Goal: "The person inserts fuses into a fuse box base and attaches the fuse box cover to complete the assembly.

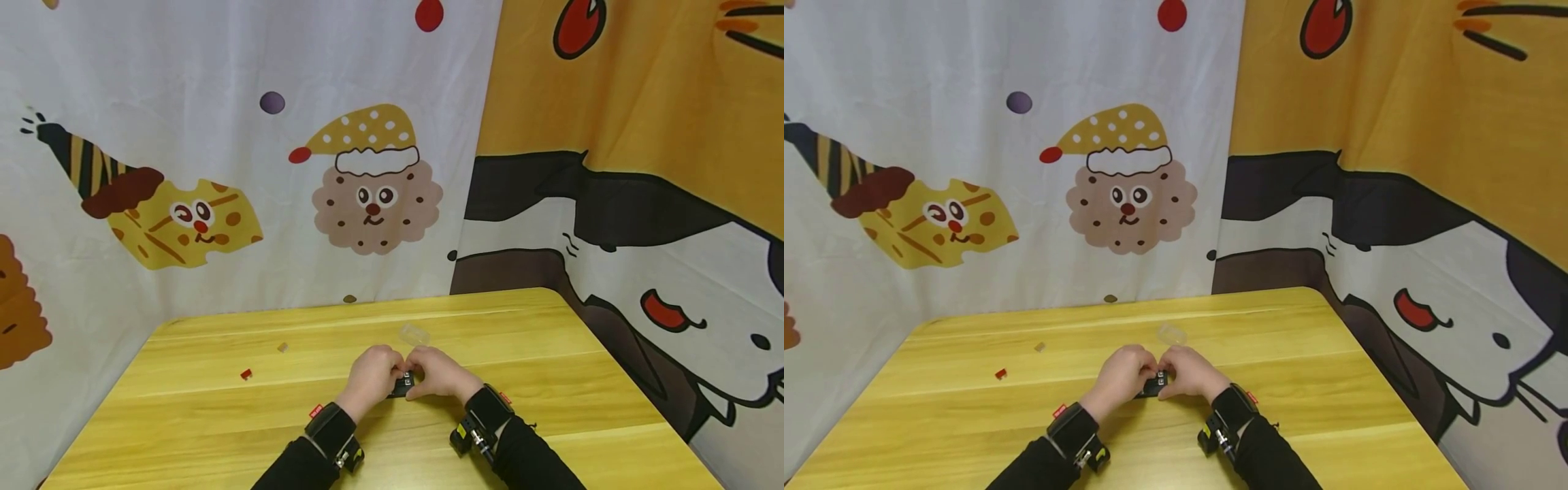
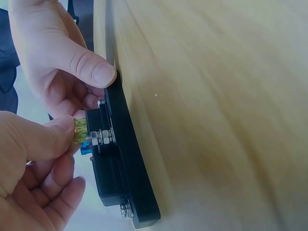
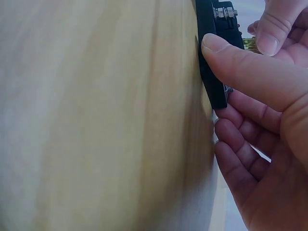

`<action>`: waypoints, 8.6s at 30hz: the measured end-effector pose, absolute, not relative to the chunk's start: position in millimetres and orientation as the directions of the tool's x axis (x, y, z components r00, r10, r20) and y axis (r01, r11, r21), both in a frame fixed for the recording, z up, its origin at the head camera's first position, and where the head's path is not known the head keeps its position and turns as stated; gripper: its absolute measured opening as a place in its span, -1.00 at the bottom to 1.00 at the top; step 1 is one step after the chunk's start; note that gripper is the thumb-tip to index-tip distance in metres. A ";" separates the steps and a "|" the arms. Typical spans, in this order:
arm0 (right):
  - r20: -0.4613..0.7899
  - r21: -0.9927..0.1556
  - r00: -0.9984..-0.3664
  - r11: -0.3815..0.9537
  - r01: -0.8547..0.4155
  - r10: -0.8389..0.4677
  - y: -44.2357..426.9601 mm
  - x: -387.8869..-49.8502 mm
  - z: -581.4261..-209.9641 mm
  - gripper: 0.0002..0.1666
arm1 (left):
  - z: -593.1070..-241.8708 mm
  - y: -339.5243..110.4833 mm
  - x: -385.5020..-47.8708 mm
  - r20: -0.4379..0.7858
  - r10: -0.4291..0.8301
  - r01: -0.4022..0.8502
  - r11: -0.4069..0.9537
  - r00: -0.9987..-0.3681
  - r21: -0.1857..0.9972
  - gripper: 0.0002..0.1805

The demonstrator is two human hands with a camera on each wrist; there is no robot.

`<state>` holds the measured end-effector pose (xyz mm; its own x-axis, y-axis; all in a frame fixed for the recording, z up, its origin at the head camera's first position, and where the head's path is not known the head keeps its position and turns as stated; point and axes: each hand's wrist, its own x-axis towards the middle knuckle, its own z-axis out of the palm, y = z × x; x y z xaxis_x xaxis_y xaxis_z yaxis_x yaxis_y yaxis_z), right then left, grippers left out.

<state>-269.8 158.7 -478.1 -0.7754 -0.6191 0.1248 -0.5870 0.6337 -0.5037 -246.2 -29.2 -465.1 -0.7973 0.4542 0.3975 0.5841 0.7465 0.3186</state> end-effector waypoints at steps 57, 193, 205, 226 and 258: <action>0.128 -0.511 -0.780 0.633 -0.582 -0.613 158.8 -270.8 -479.3 -0.54 | -462.5 -26.1 -248.3 0.301 0.430 0.522 0.758 -0.851 0.392 -0.73; 0.067 -0.511 -0.814 0.681 -0.524 -0.577 158.0 -264.4 -473.5 -0.50 | -443.5 -273.2 -254.6 0.059 -0.060 -0.026 0.886 -0.997 0.463 -0.62; 0.065 -0.518 -0.815 0.679 -0.520 -0.575 156.9 -263.9 -473.4 -0.48 | -444.7 -281.2 -250.4 0.012 -0.047 -0.037 0.885 -0.999 0.464 -0.78; 0.072 -0.526 -0.813 0.671 -0.523 -0.578 157.6 -263.7 -472.5 -0.49 | -456.9 -286.2 -255.0 0.025 -0.052 -0.035 0.890 -0.998 0.454 -0.82; 0.065 -0.533 -0.815 0.671 -0.516 -0.575 158.2 -262.3 -471.9 -0.48 | -452.4 -281.4 -258.4 -0.056 0.009 -0.013 0.928 -0.998 0.372 -0.78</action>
<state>-262.3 158.2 -471.9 -0.8154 -0.5753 0.0648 -0.5156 0.6706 -0.5333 -258.4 -281.4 -452.4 -0.9984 0.0087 -0.0557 -0.0126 0.9281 0.3722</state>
